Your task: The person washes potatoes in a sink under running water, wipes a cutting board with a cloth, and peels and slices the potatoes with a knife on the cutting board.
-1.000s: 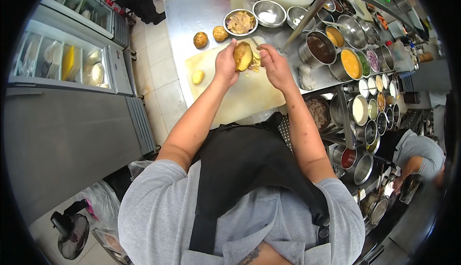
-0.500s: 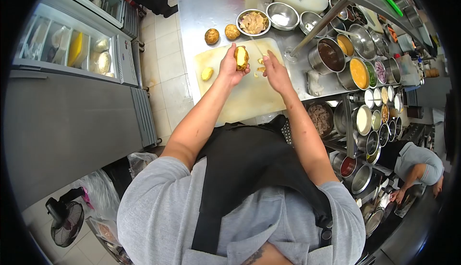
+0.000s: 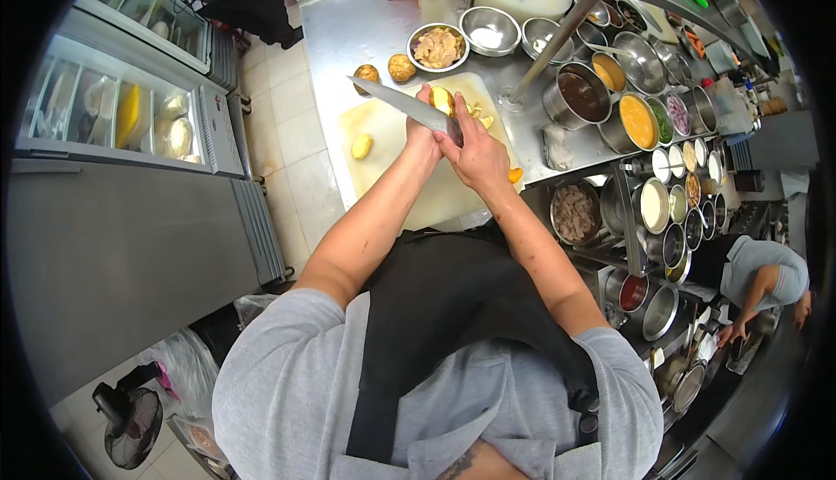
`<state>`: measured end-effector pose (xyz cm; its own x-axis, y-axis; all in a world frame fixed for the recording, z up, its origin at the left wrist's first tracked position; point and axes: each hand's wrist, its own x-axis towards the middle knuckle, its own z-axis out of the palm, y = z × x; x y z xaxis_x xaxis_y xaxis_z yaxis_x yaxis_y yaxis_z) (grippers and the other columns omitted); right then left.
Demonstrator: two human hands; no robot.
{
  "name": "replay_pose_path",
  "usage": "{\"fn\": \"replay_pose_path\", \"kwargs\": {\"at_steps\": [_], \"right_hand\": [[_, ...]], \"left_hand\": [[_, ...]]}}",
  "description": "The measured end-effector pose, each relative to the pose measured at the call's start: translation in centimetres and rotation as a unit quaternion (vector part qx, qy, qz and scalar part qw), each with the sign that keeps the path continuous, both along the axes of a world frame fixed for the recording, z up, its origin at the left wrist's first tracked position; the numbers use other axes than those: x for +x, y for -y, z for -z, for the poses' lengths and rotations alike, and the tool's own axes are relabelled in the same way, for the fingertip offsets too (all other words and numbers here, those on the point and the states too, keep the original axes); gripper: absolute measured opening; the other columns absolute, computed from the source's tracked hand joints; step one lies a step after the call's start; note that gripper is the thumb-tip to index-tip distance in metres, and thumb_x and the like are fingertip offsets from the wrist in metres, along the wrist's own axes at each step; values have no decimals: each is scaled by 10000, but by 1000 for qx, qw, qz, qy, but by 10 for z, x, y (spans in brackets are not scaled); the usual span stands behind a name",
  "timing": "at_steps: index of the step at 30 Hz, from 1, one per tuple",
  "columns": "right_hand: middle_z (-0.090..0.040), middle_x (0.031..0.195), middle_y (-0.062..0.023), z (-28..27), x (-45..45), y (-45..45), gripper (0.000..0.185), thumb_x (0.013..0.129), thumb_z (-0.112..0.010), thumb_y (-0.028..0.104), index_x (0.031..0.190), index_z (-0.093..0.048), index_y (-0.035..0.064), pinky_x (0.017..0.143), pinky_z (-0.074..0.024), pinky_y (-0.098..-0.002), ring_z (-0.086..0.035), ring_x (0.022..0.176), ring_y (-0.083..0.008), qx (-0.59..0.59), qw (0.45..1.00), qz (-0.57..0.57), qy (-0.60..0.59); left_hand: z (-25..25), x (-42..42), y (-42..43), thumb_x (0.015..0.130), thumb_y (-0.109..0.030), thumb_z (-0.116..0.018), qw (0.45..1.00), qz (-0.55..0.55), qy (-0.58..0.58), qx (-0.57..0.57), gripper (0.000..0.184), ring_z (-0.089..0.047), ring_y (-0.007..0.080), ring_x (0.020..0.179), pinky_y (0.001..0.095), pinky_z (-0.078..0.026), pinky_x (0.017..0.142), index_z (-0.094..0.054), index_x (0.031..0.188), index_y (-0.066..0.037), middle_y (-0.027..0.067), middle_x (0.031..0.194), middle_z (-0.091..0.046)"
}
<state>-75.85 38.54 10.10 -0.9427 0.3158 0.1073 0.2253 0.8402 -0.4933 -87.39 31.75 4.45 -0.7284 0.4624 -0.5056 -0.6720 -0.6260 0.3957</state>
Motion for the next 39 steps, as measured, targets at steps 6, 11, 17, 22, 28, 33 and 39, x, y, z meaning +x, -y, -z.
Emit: {"fn": "replay_pose_path", "kwargs": {"at_steps": [6,11,17,22,28,33,39], "right_hand": [[-701,1093,-154,-3,1,-4,759,950,-557,600,1563,-382,189,724,-565,-447,-704,896,-338,-6,1000,23,2],[-693,1011,-146,-5,-3,-18,730,947,-546,621,1535,-431,204,731,-555,-459,-698,861,-349,-53,998,13,-34],[-717,1016,-232,-4,-9,-30,747,955,-456,689,1527,-426,209,818,-543,-502,-689,951,-435,-131,991,-16,3],[-713,984,-254,-23,-19,-34,615,990,-466,626,1399,-496,168,805,-538,-526,-685,939,-456,-155,987,-21,-23],[-715,938,-253,-17,-25,-38,480,1016,-495,543,1350,-544,201,803,-544,-533,-689,922,-468,-203,977,-52,-43],[-735,914,-187,-6,-31,-32,470,1026,-533,501,1308,-596,130,733,-575,-434,-730,798,-350,-286,951,-70,-97],[-739,980,-127,40,-40,-30,470,1011,-595,488,1207,-643,65,762,-571,-345,-717,886,-225,-309,930,-44,-195]], "left_hand": [[-7,15,-2,1045,-416,-527,999,22,-1,37,306,-642,257,868,452,-572,783,-569,1052,-113,65,957,-627],[-19,31,-8,1064,-331,-521,998,-10,-16,52,268,-635,205,850,391,-566,725,-542,1143,-76,60,958,-617],[-14,19,1,1095,-272,-433,991,57,-119,-2,275,-652,164,932,343,-573,767,-575,1188,-55,47,1046,-647],[-26,26,-4,1077,-300,-433,986,48,-151,-50,286,-616,141,877,322,-536,705,-588,1167,-77,17,999,-611],[-23,21,4,1070,-315,-424,984,41,-161,-69,299,-604,134,834,311,-506,627,-585,1163,-81,15,979,-601],[5,10,17,1069,-324,-439,969,82,-217,-83,349,-630,159,850,326,-527,638,-599,1242,-67,33,1012,-636],[4,11,21,1065,-351,-465,966,129,-217,-61,384,-633,142,780,307,-506,555,-622,1285,-79,36,1061,-660]]}}
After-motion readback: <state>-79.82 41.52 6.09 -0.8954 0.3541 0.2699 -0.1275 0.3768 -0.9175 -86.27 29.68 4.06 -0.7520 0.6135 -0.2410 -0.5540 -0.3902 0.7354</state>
